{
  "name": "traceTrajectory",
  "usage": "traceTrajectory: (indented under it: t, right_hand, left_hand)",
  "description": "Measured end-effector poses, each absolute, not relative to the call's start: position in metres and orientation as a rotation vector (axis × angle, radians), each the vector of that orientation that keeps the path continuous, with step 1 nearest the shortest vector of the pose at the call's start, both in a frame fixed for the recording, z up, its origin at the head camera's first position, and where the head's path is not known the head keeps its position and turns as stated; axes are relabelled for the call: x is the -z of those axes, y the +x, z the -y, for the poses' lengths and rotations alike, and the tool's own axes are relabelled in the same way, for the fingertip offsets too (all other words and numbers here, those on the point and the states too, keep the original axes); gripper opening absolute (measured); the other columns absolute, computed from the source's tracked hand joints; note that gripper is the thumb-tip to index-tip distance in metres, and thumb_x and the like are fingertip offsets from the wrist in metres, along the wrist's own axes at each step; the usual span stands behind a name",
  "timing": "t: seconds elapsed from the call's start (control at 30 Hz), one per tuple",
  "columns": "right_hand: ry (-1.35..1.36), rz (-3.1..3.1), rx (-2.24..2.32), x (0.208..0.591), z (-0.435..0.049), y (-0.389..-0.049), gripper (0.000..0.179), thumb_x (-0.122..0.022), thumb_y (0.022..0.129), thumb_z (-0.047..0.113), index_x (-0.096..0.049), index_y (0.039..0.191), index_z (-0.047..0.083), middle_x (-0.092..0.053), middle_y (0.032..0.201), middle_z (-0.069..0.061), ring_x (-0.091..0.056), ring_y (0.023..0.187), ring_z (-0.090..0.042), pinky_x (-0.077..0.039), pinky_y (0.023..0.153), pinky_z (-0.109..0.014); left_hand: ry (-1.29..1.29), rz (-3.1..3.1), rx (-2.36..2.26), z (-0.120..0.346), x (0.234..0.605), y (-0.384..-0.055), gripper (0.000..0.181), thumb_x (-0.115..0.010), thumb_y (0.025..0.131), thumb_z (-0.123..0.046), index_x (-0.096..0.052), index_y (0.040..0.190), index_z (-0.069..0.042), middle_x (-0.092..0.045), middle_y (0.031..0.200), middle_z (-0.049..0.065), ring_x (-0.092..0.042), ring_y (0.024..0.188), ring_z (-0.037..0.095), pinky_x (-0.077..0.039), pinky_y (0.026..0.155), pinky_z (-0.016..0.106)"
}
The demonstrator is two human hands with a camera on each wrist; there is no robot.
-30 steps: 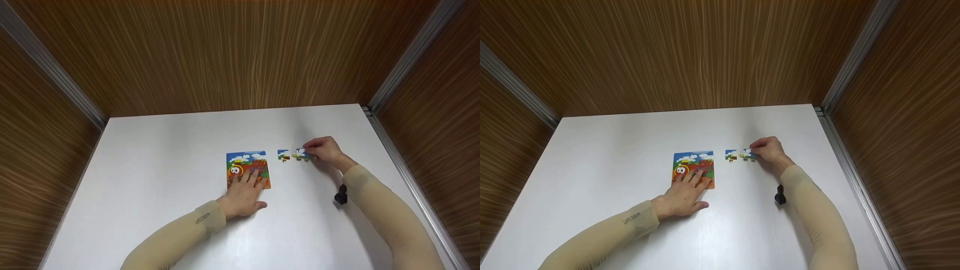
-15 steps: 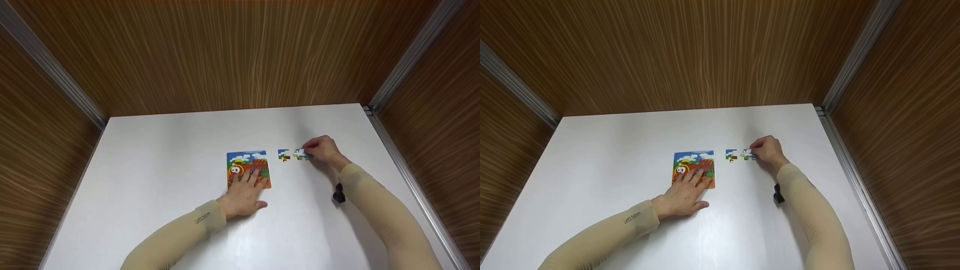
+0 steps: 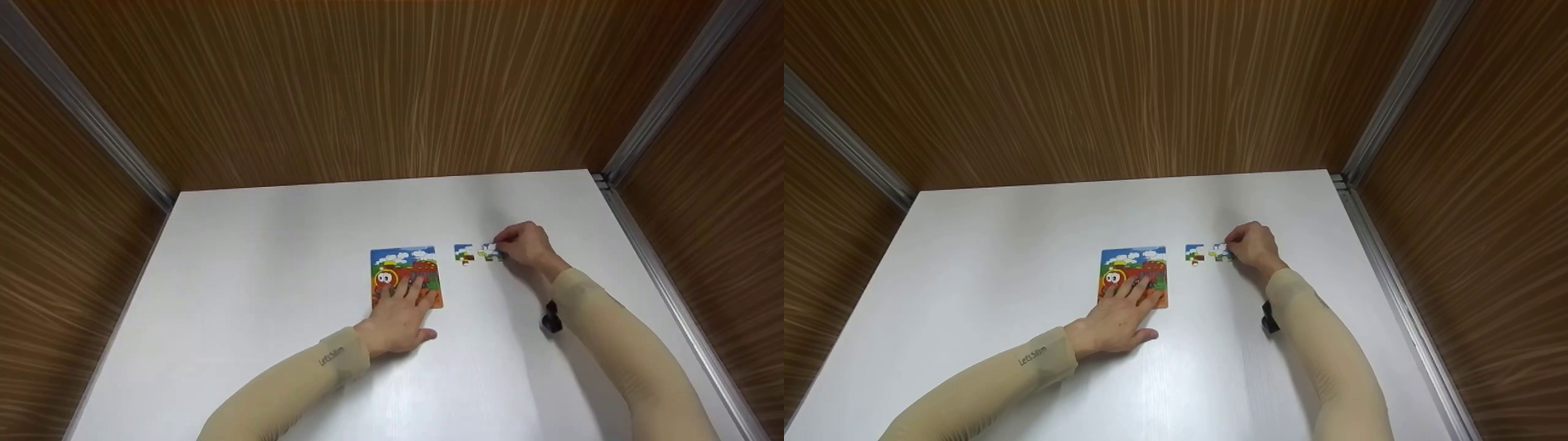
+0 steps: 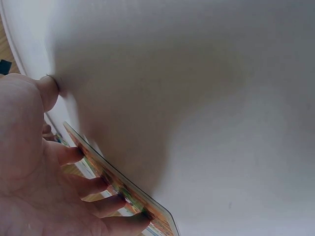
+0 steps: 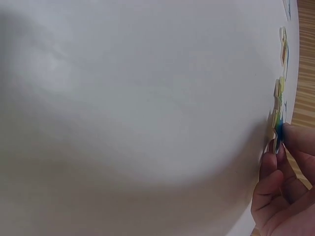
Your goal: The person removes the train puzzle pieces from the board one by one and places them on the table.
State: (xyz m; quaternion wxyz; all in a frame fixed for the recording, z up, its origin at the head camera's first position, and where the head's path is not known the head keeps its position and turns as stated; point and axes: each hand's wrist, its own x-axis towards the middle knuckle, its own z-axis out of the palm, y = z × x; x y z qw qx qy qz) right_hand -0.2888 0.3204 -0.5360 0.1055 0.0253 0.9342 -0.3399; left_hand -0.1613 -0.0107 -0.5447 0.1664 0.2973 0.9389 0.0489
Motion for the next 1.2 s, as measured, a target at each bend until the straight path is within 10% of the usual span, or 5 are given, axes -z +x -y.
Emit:
traceTrajectory:
  t: [1.2]
  right_hand:
    - [0.011,-2.732,1.107,0.518,-0.303,-0.288,0.025,-0.077,0.106,0.018,-0.083,0.128,0.006,-0.077,0.13,-0.017,-0.067,0.112,-0.03,-0.055,0.086,-0.028]
  left_hand:
    - [0.85,-2.689,-0.102,0.01,0.549,-0.162,0.087,-0.053,0.111,-0.068,-0.027,0.181,-0.023,-0.018,0.191,0.015,-0.023,0.176,0.043,-0.034,0.135,0.071]
